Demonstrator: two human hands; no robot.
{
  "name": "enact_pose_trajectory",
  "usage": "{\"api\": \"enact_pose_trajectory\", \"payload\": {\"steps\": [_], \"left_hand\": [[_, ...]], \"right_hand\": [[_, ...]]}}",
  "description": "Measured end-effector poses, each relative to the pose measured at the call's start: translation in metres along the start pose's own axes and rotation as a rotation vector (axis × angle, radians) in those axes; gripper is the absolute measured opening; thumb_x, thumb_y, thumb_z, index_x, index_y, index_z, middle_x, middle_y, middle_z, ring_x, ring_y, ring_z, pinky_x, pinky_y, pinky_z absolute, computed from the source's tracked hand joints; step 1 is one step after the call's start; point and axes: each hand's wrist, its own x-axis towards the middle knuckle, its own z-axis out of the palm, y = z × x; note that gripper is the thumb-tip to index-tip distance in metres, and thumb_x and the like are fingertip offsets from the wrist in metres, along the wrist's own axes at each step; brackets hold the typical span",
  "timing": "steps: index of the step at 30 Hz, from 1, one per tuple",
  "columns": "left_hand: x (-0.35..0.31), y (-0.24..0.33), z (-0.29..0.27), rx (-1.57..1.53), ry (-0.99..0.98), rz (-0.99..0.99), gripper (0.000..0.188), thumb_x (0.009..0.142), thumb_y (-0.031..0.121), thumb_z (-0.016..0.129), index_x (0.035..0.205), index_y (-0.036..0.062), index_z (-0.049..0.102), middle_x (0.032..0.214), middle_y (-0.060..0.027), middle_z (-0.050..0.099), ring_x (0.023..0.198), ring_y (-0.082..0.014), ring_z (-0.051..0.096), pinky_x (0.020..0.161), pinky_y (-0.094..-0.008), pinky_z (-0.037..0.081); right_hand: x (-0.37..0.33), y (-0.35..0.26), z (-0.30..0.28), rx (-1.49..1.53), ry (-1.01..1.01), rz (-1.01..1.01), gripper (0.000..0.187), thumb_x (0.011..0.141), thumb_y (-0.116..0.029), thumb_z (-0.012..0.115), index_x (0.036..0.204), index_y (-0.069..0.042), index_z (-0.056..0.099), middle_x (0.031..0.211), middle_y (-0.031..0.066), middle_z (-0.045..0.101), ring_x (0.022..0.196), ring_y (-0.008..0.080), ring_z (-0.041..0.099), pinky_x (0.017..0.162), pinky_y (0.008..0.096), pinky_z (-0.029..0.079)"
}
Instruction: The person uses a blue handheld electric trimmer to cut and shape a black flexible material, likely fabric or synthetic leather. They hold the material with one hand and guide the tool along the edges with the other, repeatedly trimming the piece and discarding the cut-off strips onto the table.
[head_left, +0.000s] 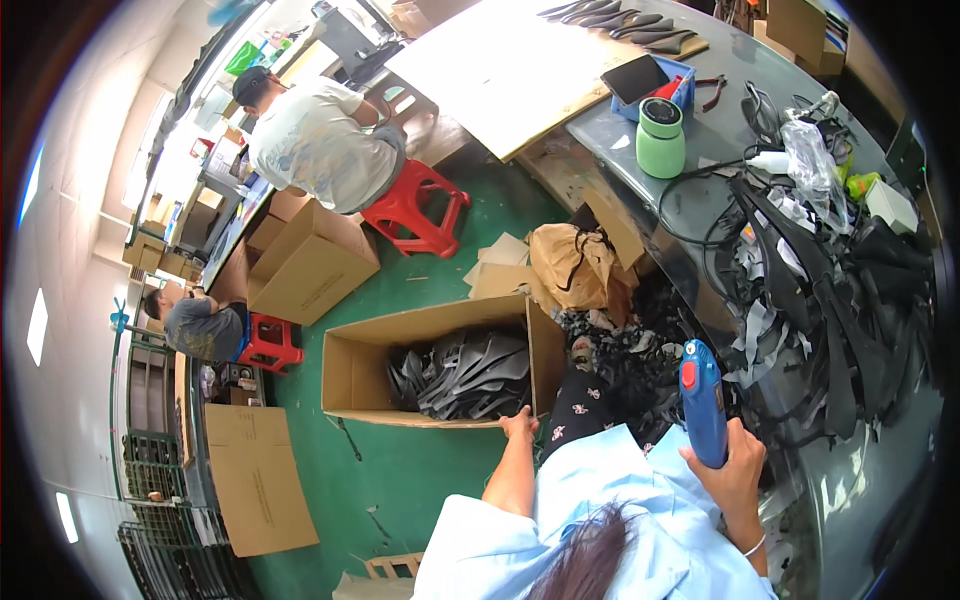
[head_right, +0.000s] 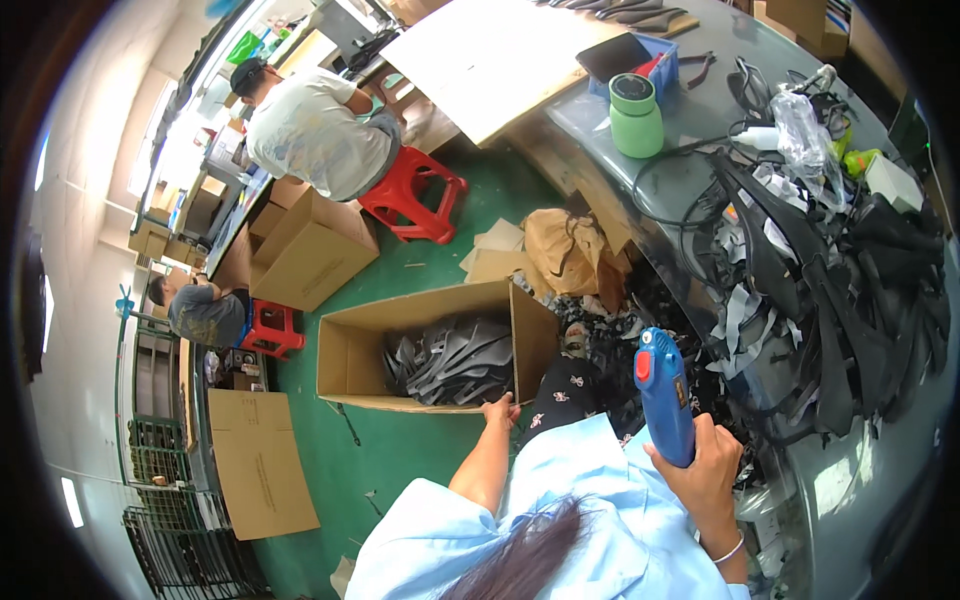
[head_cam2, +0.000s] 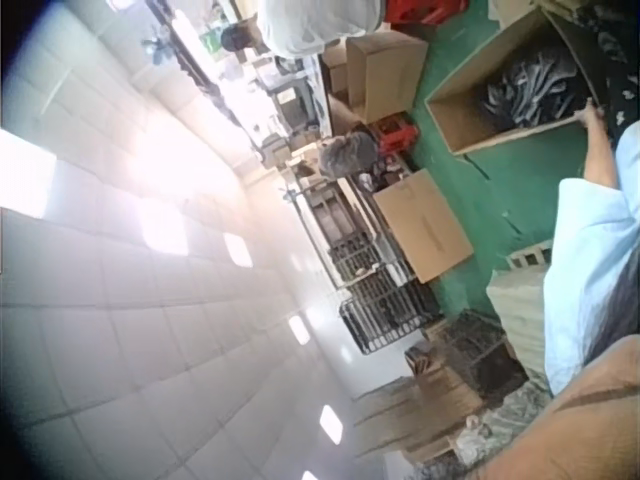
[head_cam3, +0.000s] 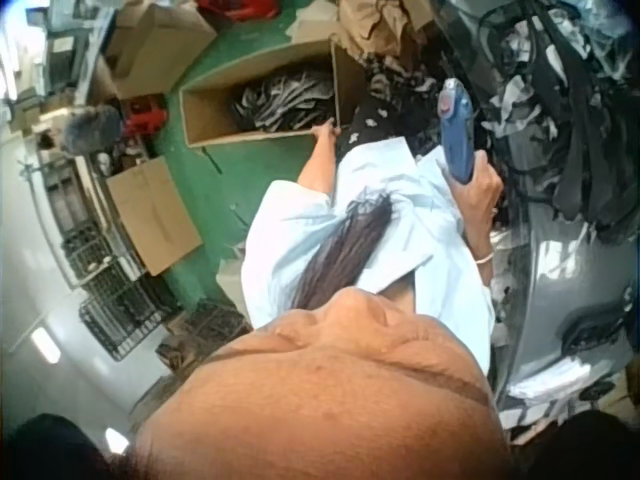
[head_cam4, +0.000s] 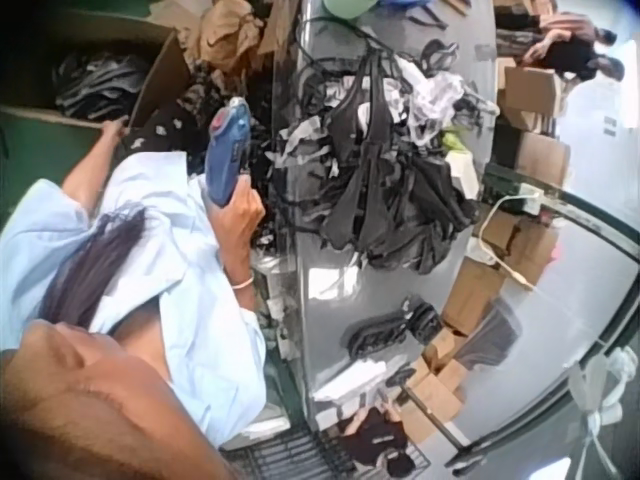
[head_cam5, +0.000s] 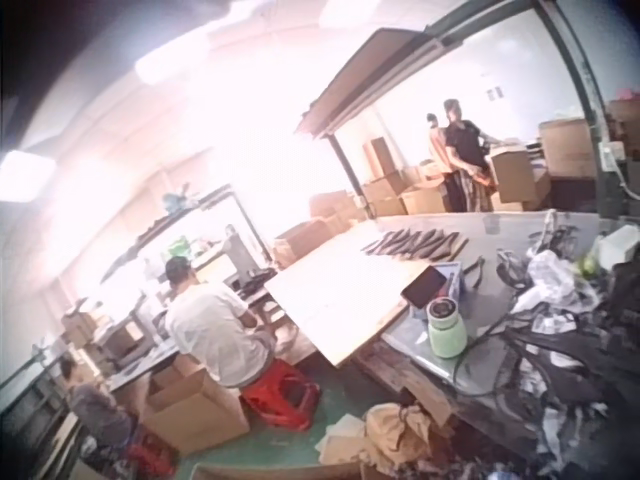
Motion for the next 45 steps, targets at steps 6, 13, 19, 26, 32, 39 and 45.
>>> {"api": "enact_pose_trajectory", "payload": {"steps": [6,13,19,26,32,39,45], "left_hand": [[0.004,-0.020,-0.018,0.449,-0.166,0.276,0.027,0.082,0.012,0.058,0.109,0.0102,0.052,0.079,-0.0135,0.064,0.048,-0.0216,0.061,0.043,-0.0329,0.050],[0.003,-0.044,-0.083,0.863,-0.230,0.588,0.034,0.084,0.038,0.054,0.091,0.0064,0.064,0.094,-0.0170,0.066,0.087,-0.0350,0.064,0.079,-0.0451,0.049],[-0.077,0.004,-0.054,0.934,-0.366,1.120,0.026,0.083,0.028,0.058,0.094,0.0064,0.069,0.092,-0.0152,0.066,0.083,-0.0311,0.063,0.077,-0.0400,0.049],[-0.370,0.114,0.064,0.194,-1.126,1.510,0.015,0.090,0.013,0.058,0.090,-0.0005,0.064,0.082,-0.0051,0.059,0.067,-0.0105,0.057,0.060,-0.0220,0.045],[-0.509,0.088,0.135,0.492,-1.660,0.479,0.039,0.089,0.030,0.059,0.112,-0.0004,0.049,0.101,-0.0126,0.059,0.072,-0.0163,0.063,0.058,-0.0258,0.047],[-0.526,0.063,0.158,0.367,-1.690,0.369,0.033,0.087,0.029,0.062,0.101,0.0011,0.050,0.086,-0.0098,0.055,0.068,-0.0213,0.061,0.060,-0.0300,0.050],[-0.471,0.108,0.116,0.034,-1.780,0.194,0.022,0.094,0.019,0.054,0.106,0.0018,0.052,0.102,-0.0128,0.062,0.080,-0.0246,0.065,0.070,-0.0330,0.054]], "right_hand": [[0.002,-0.001,-0.002,0.039,-0.014,0.014,0.047,0.060,-0.029,0.083,0.073,-0.006,0.044,0.058,0.0109,0.051,0.052,0.0303,0.053,0.051,0.0395,0.040],[0.004,0.005,-0.004,-0.033,0.041,-0.016,0.047,0.062,-0.037,0.081,0.072,-0.005,0.049,0.058,0.0136,0.053,0.054,0.0325,0.055,0.051,0.0414,0.043],[0.006,0.018,-0.004,0.034,0.100,-0.078,0.047,0.062,-0.039,0.081,0.071,-0.005,0.050,0.053,0.0101,0.053,0.047,0.0289,0.056,0.050,0.0382,0.046],[0.002,0.019,-0.014,0.107,0.329,-0.116,0.047,0.060,-0.031,0.084,0.071,-0.004,0.047,0.054,0.0082,0.050,0.045,0.0248,0.053,0.045,0.0344,0.043],[-0.005,0.024,-0.024,0.211,0.432,-0.144,0.043,0.058,-0.025,0.086,0.067,-0.005,0.049,0.055,0.0077,0.050,0.045,0.0231,0.052,0.044,0.0328,0.042],[-0.009,0.032,-0.026,0.227,0.460,-0.090,0.039,0.059,-0.024,0.084,0.070,-0.005,0.052,0.056,0.0090,0.053,0.048,0.0258,0.055,0.048,0.0349,0.045],[-0.015,0.049,-0.022,0.330,0.644,0.144,0.039,0.063,-0.023,0.084,0.079,-0.003,0.055,0.063,0.0076,0.055,0.054,0.0222,0.057,0.052,0.0323,0.045]]}}
